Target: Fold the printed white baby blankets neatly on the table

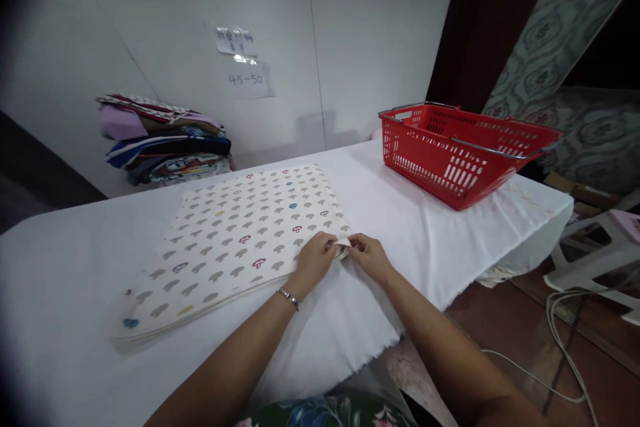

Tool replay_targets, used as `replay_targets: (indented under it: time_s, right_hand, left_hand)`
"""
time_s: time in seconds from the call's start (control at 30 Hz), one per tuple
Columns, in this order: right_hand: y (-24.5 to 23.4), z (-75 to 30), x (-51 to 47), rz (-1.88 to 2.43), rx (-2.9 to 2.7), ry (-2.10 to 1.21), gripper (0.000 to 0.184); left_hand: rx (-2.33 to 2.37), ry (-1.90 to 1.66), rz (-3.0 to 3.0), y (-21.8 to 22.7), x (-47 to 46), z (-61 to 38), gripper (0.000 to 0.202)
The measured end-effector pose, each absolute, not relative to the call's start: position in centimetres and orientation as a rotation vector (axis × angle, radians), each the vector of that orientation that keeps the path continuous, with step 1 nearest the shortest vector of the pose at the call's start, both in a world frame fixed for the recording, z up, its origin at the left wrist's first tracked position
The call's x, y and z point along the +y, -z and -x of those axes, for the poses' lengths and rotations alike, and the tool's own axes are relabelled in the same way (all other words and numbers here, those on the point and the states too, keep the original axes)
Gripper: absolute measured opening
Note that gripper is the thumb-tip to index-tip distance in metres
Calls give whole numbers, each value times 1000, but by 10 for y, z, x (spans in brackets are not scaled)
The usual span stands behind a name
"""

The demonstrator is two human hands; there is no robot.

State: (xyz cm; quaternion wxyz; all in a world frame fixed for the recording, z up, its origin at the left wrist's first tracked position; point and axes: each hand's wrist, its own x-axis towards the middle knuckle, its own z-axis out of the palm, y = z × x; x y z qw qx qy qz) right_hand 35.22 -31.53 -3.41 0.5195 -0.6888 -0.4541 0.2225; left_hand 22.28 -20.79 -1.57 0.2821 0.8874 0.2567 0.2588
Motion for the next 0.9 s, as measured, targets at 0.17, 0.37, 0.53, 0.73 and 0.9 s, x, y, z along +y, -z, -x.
replay_targets:
  time_s: [0.17,0.37,0.53,0.73,0.9]
  right_hand:
    - [35,-351,-315,1575,-1029,-605,21]
    - [30,-349,-316,1588,-1022,-630,20]
    - [31,-350,-316,1610,-1057,-634,20]
    - [33,-351,-315,1608,-1092,-615,21]
    - [28,-348,-316,1624,-1107,-596,21]
  left_hand:
    - [504,-914,-2521,20,-214,-221,10]
    - [483,-945,-2627,20,-213,-223,12]
    - [483,-913,-2650,18,-209,-225,17]
    - [449,-815,-2753,19,-214,-222,19]
    - [436,-810,-2826,17,-212,-228,14]
